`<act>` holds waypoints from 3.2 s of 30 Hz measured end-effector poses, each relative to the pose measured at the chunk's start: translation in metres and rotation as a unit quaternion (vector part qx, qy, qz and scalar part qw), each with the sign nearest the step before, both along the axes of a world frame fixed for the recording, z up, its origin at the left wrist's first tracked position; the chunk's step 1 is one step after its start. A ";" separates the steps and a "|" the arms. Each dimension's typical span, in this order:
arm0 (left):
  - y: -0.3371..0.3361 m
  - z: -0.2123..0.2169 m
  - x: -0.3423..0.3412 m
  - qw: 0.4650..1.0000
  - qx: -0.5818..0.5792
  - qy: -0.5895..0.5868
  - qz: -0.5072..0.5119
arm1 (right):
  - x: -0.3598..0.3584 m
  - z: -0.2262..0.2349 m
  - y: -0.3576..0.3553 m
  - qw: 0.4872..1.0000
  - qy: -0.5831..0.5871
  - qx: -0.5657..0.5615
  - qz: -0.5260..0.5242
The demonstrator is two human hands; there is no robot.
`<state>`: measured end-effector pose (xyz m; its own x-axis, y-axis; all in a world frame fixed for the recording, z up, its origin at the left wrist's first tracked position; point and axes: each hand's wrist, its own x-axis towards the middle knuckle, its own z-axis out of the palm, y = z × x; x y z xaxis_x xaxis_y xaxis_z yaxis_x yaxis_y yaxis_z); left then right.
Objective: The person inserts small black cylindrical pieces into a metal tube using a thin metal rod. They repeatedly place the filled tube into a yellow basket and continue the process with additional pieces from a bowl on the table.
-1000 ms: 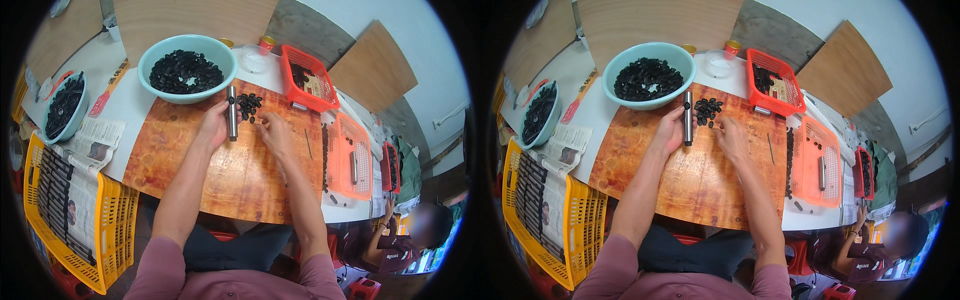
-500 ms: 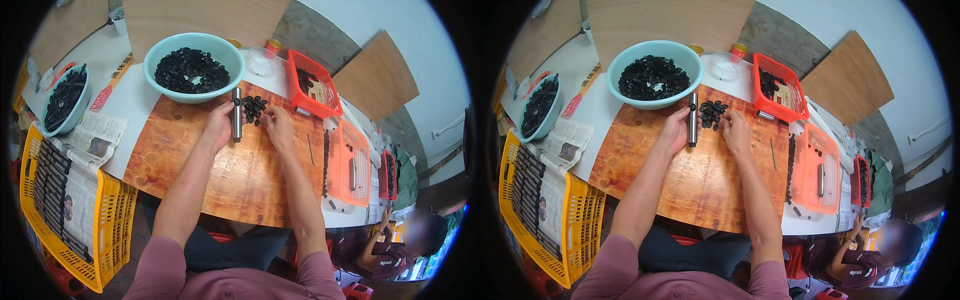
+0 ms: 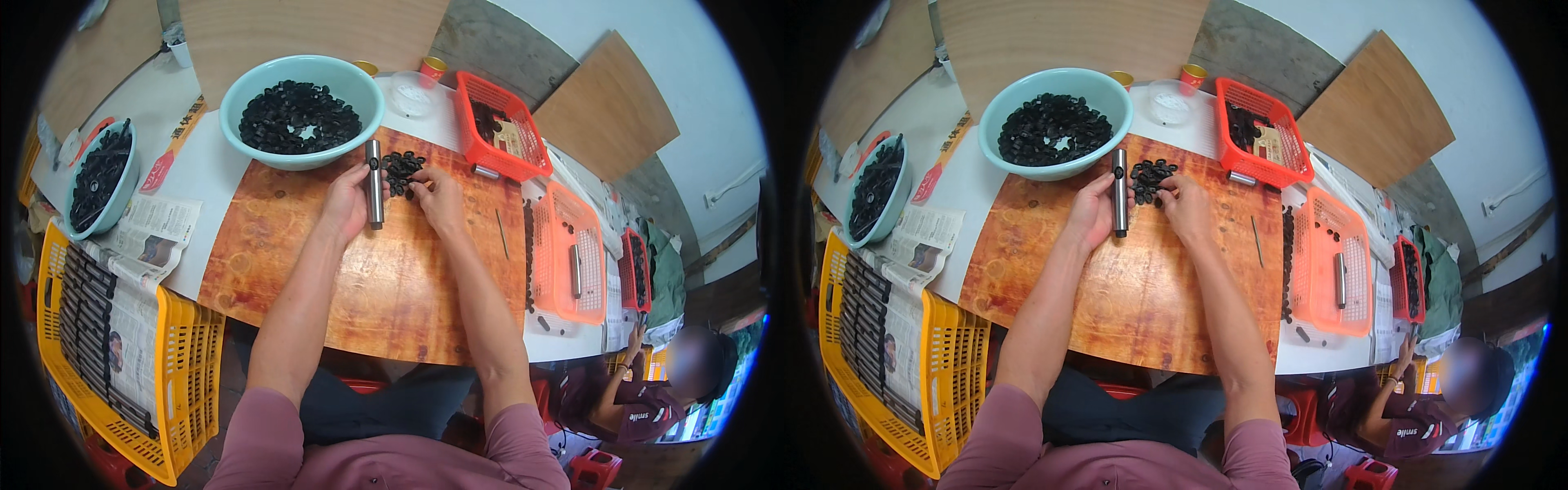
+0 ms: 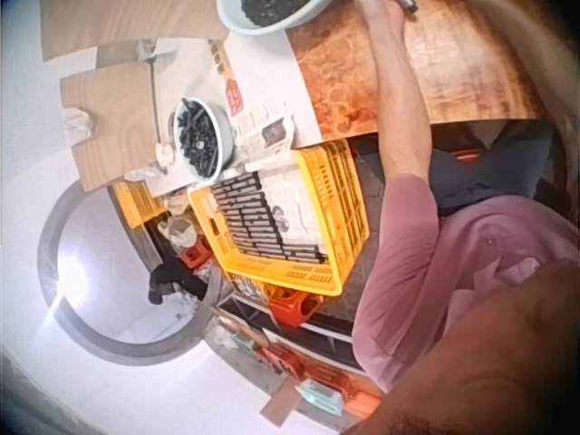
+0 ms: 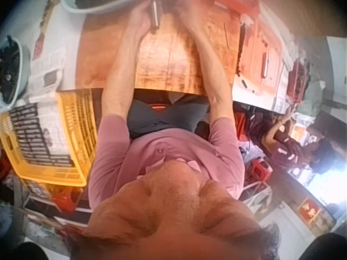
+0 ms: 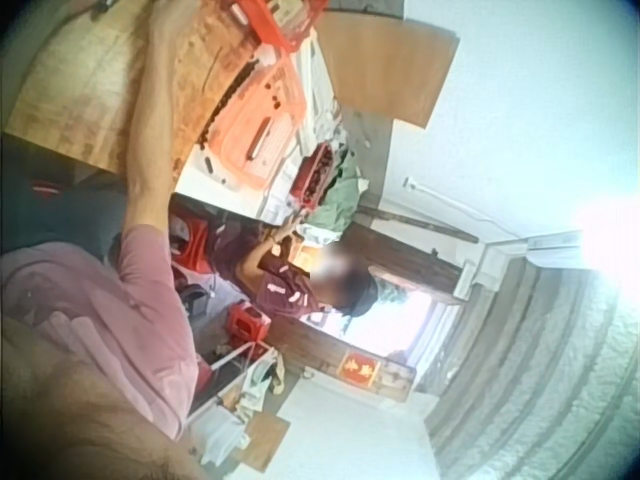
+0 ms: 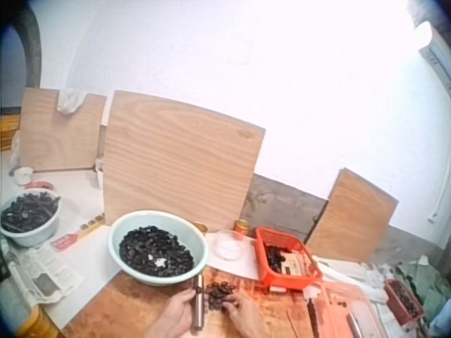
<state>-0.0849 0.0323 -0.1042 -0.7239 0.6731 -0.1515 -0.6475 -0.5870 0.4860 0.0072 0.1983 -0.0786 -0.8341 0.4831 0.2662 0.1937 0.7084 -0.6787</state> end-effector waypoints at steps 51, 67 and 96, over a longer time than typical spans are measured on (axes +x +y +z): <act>-0.003 -0.001 -0.004 1.000 -0.011 0.002 0.001 | 0.020 -0.010 -0.002 0.988 0.008 0.153 -0.010; 0.002 -0.007 -0.004 1.000 0.012 0.001 -0.016 | 0.038 0.011 0.011 0.992 -0.067 -0.057 -0.086; 0.019 0.004 0.043 0.977 0.007 0.083 -0.199 | 0.064 0.016 -0.013 0.989 0.150 -0.002 0.015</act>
<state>-0.0419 0.0515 -0.1005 -0.4188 0.9070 -0.0437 -0.7389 -0.3124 0.5970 0.0709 0.1857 -0.0622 -0.7322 0.4612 0.5012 -0.0371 0.7078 -0.7054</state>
